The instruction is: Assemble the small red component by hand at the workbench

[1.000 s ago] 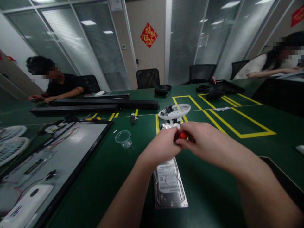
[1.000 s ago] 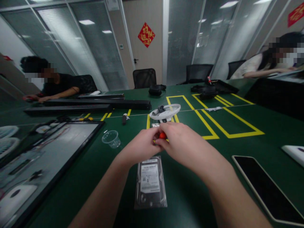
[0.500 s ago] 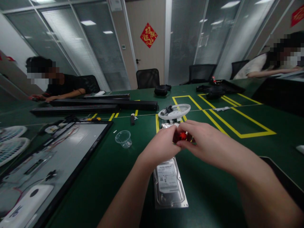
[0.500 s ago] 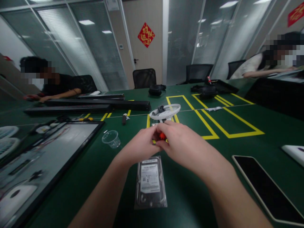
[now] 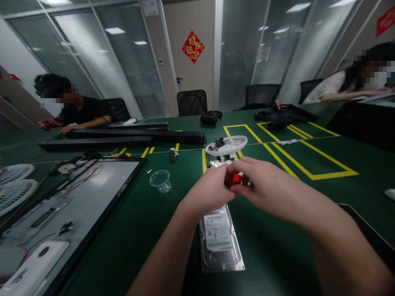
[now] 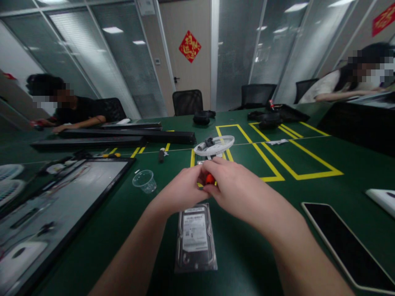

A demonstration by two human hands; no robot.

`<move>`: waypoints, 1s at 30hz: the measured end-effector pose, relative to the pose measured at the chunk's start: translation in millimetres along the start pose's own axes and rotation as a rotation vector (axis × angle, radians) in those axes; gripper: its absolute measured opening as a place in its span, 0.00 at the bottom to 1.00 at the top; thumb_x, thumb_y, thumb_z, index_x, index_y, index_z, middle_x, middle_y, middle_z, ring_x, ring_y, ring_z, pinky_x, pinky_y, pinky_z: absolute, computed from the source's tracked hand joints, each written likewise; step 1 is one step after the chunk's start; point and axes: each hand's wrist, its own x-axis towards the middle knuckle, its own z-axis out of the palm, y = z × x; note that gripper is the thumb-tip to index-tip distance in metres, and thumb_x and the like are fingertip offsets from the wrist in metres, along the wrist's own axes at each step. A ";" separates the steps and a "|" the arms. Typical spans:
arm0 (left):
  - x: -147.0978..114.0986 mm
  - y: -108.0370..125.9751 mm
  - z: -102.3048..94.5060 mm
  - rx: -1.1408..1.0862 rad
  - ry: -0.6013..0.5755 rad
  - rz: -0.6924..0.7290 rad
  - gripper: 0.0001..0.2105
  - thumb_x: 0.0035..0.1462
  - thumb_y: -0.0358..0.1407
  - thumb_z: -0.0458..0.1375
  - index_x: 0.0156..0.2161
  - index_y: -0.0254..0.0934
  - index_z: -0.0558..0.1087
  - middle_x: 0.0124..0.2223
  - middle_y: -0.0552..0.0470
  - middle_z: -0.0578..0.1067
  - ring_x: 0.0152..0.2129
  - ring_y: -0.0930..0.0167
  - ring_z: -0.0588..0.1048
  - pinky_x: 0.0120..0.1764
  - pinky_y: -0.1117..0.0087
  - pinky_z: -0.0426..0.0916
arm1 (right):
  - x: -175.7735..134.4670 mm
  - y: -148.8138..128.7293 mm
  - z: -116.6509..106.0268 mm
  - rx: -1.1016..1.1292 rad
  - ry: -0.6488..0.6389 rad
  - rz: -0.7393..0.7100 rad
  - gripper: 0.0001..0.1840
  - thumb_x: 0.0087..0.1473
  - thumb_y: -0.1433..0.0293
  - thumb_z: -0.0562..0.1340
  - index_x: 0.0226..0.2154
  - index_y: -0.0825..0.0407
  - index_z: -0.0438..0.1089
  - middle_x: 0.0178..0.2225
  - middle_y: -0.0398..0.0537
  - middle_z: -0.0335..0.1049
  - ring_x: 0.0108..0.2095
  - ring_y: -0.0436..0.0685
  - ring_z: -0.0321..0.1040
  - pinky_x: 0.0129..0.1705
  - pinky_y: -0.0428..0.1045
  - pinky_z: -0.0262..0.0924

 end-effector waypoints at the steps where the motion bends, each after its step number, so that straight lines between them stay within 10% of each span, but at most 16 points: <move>1: 0.0 -0.9 0.6 -0.010 0.005 0.003 0.12 0.55 0.27 0.63 0.46 0.36 0.77 0.48 0.46 0.84 0.43 0.62 0.82 0.45 0.64 0.75 | -0.7 0.4 0.5 0.021 0.000 -0.028 0.10 0.63 0.78 0.64 0.43 0.48 0.74 0.44 0.48 0.76 0.43 0.60 0.72 0.44 0.54 0.62; 12: 1.2 2.0 0.4 0.012 0.017 -0.017 0.09 0.56 0.28 0.62 0.42 0.36 0.77 0.43 0.47 0.83 0.38 0.64 0.80 0.39 0.66 0.71 | 4.0 4.2 3.2 -0.071 0.006 0.073 0.04 0.65 0.67 0.69 0.41 0.49 0.76 0.41 0.49 0.78 0.40 0.62 0.73 0.40 0.55 0.61; 19: 0.5 -0.3 4.0 -0.021 0.064 -0.004 0.15 0.55 0.27 0.63 0.49 0.37 0.76 0.48 0.46 0.84 0.43 0.63 0.82 0.45 0.64 0.74 | 0.2 5.4 3.0 0.000 0.010 -0.032 0.15 0.63 0.83 0.59 0.43 0.48 0.75 0.45 0.48 0.76 0.43 0.59 0.73 0.44 0.54 0.61; 25: 1.8 2.1 2.7 0.003 0.029 -0.027 0.10 0.56 0.27 0.63 0.44 0.36 0.76 0.45 0.45 0.84 0.39 0.63 0.81 0.39 0.66 0.72 | 4.3 6.8 4.3 -0.063 0.021 0.069 0.03 0.65 0.68 0.68 0.41 0.49 0.77 0.40 0.50 0.78 0.38 0.62 0.73 0.38 0.55 0.61; 30: 1.2 1.1 4.1 -0.055 0.074 -0.023 0.14 0.56 0.26 0.64 0.47 0.36 0.77 0.47 0.46 0.84 0.42 0.63 0.82 0.43 0.65 0.74 | -0.3 6.7 0.3 -0.002 0.013 -0.036 0.13 0.63 0.80 0.62 0.45 0.48 0.76 0.46 0.49 0.77 0.44 0.61 0.74 0.46 0.55 0.64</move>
